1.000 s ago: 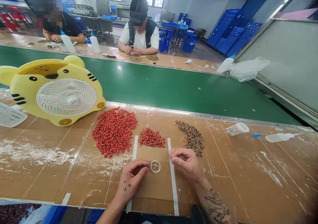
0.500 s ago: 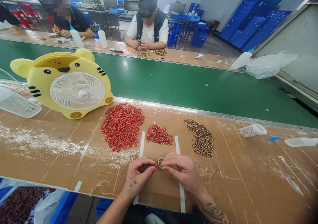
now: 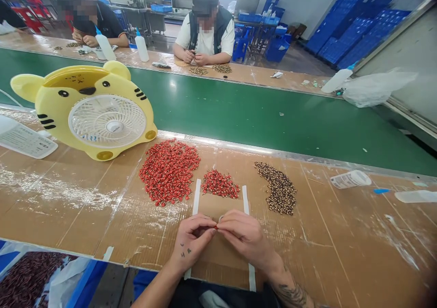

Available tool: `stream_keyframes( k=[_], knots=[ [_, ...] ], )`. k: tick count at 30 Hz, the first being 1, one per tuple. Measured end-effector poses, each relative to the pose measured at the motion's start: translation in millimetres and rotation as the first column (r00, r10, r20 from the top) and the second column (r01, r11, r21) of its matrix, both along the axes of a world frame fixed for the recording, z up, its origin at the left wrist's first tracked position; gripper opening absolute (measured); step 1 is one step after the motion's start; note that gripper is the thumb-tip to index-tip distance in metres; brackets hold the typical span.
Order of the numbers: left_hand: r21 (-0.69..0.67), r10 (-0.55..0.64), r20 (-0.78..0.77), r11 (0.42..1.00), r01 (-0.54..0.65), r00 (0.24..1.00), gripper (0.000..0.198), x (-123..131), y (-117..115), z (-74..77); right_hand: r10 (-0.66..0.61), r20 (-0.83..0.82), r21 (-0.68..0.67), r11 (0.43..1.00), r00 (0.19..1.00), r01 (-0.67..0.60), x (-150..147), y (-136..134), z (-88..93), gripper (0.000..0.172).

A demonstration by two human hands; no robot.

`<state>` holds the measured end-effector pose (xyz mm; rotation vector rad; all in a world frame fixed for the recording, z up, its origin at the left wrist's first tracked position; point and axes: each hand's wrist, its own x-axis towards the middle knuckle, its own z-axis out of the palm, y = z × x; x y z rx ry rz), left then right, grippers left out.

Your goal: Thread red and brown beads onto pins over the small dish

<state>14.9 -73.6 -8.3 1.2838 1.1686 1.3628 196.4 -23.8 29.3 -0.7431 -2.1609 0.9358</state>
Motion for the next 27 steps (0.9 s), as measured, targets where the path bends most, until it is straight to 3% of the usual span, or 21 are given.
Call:
stream_keyframes(
  k=[5, 8, 11, 14, 20, 27],
  knots=[
    [0.039, 0.0, -0.015, 0.999, 0.001, 1.0, 0.011, -0.1, 0.7, -1.0, -0.054, -0.034, -0.194, 0.98, 0.998, 0.047, -0.8, -2.0, 2.9, 0.014],
    [0.075, 0.01, 0.0, 0.997, -0.01, 1.0, 0.013, -0.2, -0.1, -2.4, -0.096, -0.043, -0.375, 0.924, 0.994, 0.073, -1.5, -3.3, 4.9, 0.014],
    [0.121, 0.019, -0.001, 0.992, -0.018, 1.0, 0.016, -0.7, -1.2, -3.1, -0.126, -0.016, -0.471, 0.876, 0.992, 0.104, -2.4, -4.2, 7.7, 0.013],
    [0.164, 0.007, -0.019, 0.986, -0.003, 1.0, 0.017, -1.0, -2.2, -2.1, -0.112, 0.031, -0.487, 0.866, 0.993, 0.113, -2.4, -5.3, 12.5, 0.013],
    [0.208, 0.042, -0.06, 0.978, -0.029, 0.997, 0.017, 0.2, -4.6, 1.1, -0.092, 0.082, -0.403, 0.907, 0.992, 0.117, -0.3, -9.4, 20.3, 0.015],
    [0.196, 0.02, -0.071, 0.981, -0.006, 0.997, 0.021, -0.9, -7.7, -2.3, -0.071, 0.093, -0.451, 0.886, 0.993, 0.105, -2.5, -7.0, 17.8, 0.013]
  ],
)
